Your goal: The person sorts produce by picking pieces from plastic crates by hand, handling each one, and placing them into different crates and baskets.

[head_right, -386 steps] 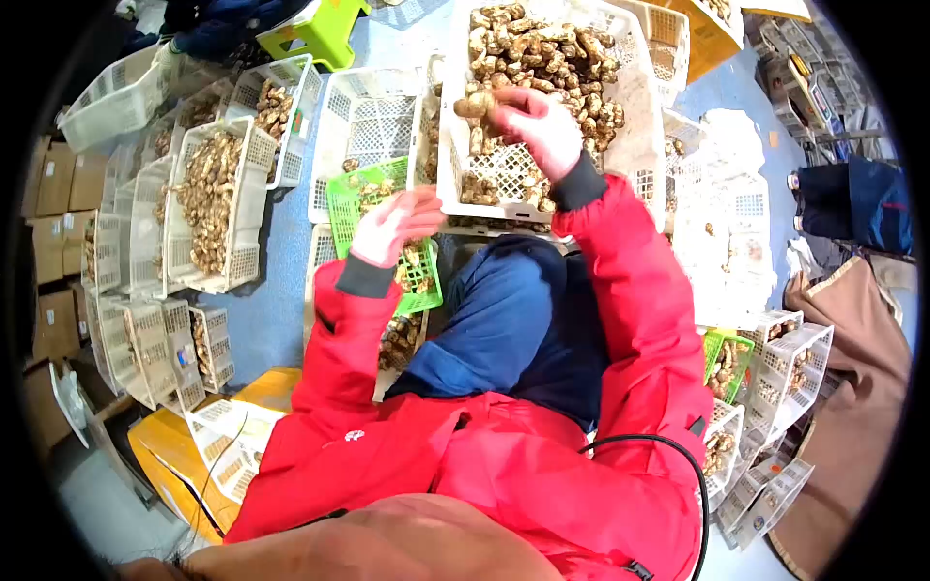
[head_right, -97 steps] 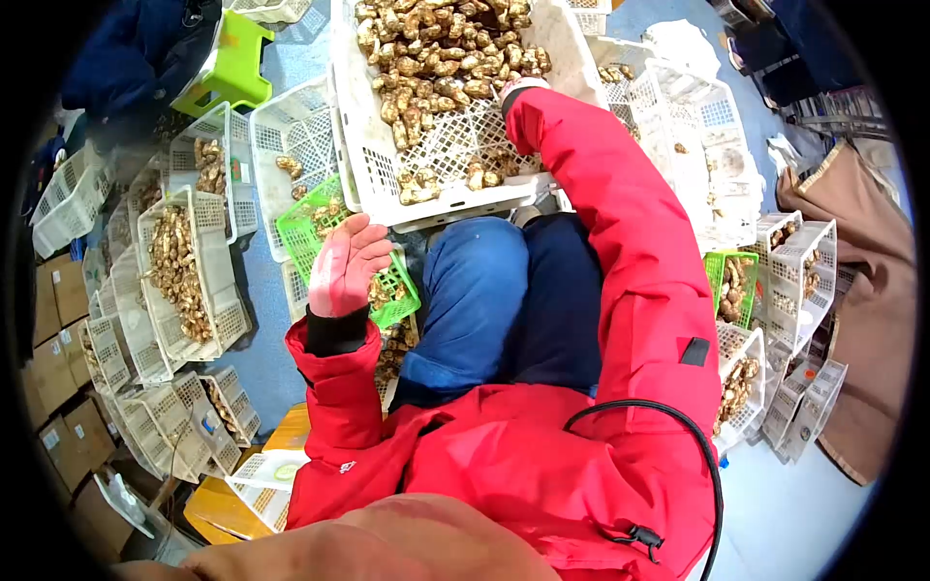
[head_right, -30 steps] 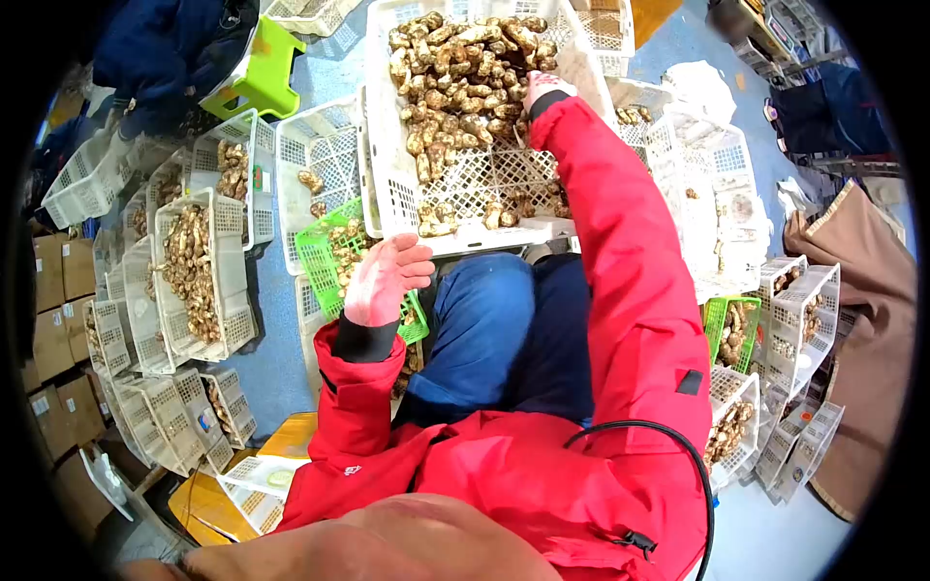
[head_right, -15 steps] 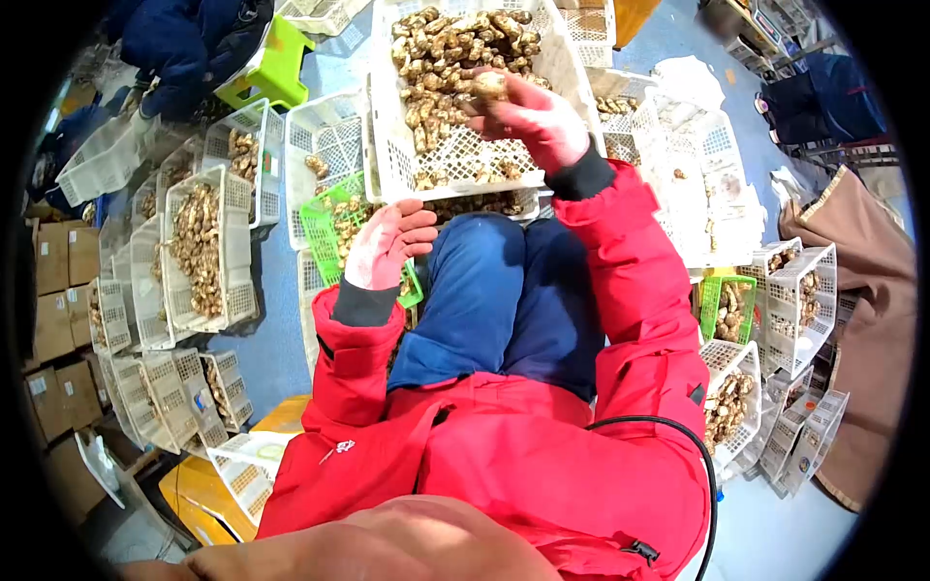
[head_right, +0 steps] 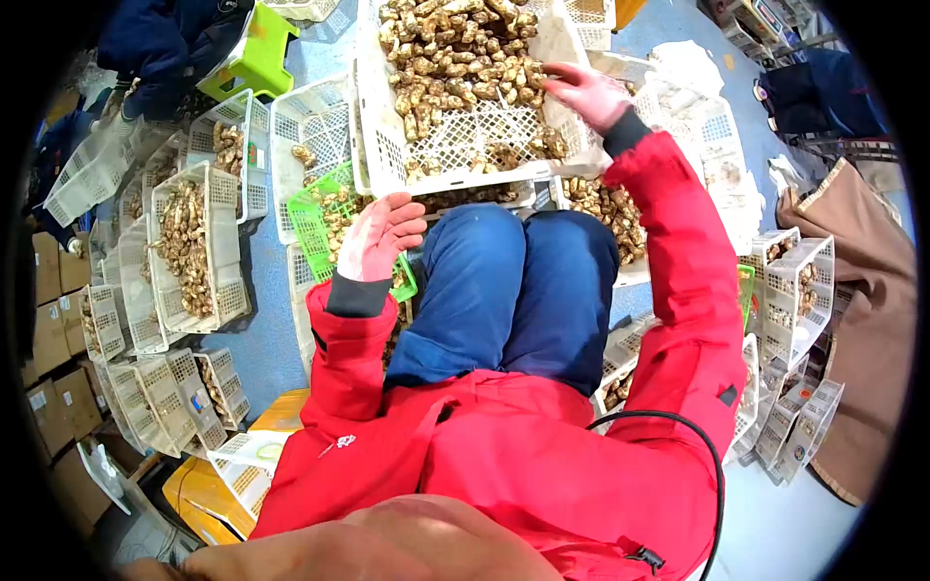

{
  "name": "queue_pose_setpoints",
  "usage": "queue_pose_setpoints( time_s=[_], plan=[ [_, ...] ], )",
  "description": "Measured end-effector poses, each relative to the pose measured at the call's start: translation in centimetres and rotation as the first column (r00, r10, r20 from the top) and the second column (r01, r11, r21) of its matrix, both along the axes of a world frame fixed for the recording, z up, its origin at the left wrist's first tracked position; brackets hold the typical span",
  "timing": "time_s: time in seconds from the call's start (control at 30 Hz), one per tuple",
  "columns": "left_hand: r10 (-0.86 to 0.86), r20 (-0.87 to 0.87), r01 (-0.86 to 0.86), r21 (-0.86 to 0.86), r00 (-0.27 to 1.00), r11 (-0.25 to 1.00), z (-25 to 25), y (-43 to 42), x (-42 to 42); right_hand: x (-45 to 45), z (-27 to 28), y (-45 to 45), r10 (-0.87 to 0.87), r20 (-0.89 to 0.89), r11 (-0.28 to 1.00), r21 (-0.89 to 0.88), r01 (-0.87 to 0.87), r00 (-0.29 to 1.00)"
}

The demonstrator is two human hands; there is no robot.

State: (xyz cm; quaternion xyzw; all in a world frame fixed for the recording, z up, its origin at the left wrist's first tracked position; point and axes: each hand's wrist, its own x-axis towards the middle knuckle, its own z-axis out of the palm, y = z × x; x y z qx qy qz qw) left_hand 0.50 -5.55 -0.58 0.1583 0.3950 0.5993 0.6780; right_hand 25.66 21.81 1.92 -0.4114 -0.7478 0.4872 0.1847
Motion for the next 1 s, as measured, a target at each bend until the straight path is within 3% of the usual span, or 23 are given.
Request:
queue_pose_setpoints(
  time_s=[0.07,0.1,0.17,0.23,0.27,0.3,0.37,0.4,0.43,0.5,0.6,0.63,0.67,0.7,0.77,0.8,0.83,0.87,0.9,0.93,1.0],
  plan=[
    [0.057,0.016,-0.056,-0.042,0.998,0.998,0.2,-0.1,-0.7,-6.6,-7.4,4.5,0.082,0.336,0.975,0.166,-0.145,0.938],
    [0.079,0.004,-0.078,-0.074,0.997,0.994,0.1,-0.1,-1.2,-9.9,-6.6,3.7,0.082,0.573,0.953,0.196,-0.233,0.816],
    [0.037,-0.031,-0.041,-0.127,0.999,0.991,-0.4,-0.1,-2.5,-13.8,-12.0,5.1,0.007,0.76,0.924,0.244,-0.295,0.65],
    [0.095,-0.165,-0.123,-0.164,0.982,0.979,0.5,-0.1,-2.5,-16.1,-13.5,5.3,-0.016,0.78,0.888,0.299,-0.349,0.626],
    [0.138,-0.18,-0.166,-0.151,0.974,0.974,0.8,-0.1,-2.5,-16.6,-14.0,5.5,-0.036,0.801,0.925,0.254,-0.284,0.598],
    [0.15,-0.12,-0.164,-0.118,0.981,0.979,-0.1,-0.1,-2.7,-16.4,-15.5,5.9,-0.086,0.776,0.89,0.341,-0.301,0.625],
    [0.088,0.06,-0.077,-0.168,0.994,0.983,-2.0,0.6,-3.5,-15.7,-13.2,4.8,-0.039,0.771,0.906,0.296,-0.304,0.636],
    [0.088,0.03,-0.082,-0.155,0.996,0.985,-1.5,0.8,-3.1,-15.2,-12.6,4.5,-0.069,0.751,0.885,0.35,-0.307,0.657],
    [0.088,-0.003,-0.087,-0.145,0.996,0.986,-0.8,0.8,-2.5,-15.3,-11.9,4.5,0.006,0.753,0.923,0.248,-0.293,0.658],
    [0.077,-0.015,-0.078,-0.116,0.997,0.99,-0.2,0.3,-1.3,-14.9,-9.5,2.8,0.045,0.773,0.923,0.21,-0.322,0.633],
    [0.061,0.102,-0.054,-0.075,0.993,0.996,-0.7,0.4,-1.0,-15.7,-14.1,4.2,0.003,0.732,0.891,0.308,-0.335,0.682],
    [0.063,0.015,-0.059,-0.158,0.998,0.986,0.1,0.6,-0.9,-16.3,-14.6,4.3,-0.008,0.751,0.892,0.303,-0.335,0.66],
    [0.064,0.049,-0.057,-0.143,0.997,0.988,-0.2,0.6,-1.2,-17.3,-15.0,4.9,0.023,0.844,0.915,0.199,-0.351,0.536],
    [0.065,0.091,-0.052,-0.136,0.994,0.989,-0.1,0.7,-1.4,-17.6,-11.6,3.3,0.025,0.847,0.942,0.158,-0.296,0.531],
    [0.09,-0.054,-0.096,-0.127,0.995,0.987,0.2,0.4,-1.6,-17.7,-14.3,4.7,-0.006,0.821,0.93,0.214,-0.298,0.57],
    [0.081,-0.087,-0.092,-0.125,0.993,0.988,0.2,0.4,-1.8,-16.8,-11.1,4.0,0.042,0.75,0.913,0.24,-0.33,0.66],
    [0.076,-0.118,-0.09,-0.116,0.99,0.989,0.2,0.5,-2.1,-16.3,-9.9,3.6,-0.061,0.673,0.949,0.268,-0.166,0.738],
    [0.093,-0.097,-0.103,-0.104,0.991,0.989,0.1,0.5,-2.2,-15.5,-10.2,4.0,0.035,0.42,0.999,0.023,-0.05,0.907],
    [0.108,-0.075,-0.114,-0.092,0.991,0.989,0.1,0.5,-2.2,-14.3,-10.6,4.4,0.039,0.114,0.968,-0.249,-0.009,0.993],
    [0.111,-0.062,-0.115,-0.064,0.992,0.991,0.3,0.5,-2.1,-12.6,-8.3,2.9,-0.12,-0.318,0.788,-0.606,-0.104,0.94],
    [0.077,-0.01,-0.078,-0.042,0.997,0.996,-0.2,0.5,-2.0,-10.6,-5.0,0.1,-0.107,-0.552,0.726,-0.611,-0.314,0.827]
  ],
)
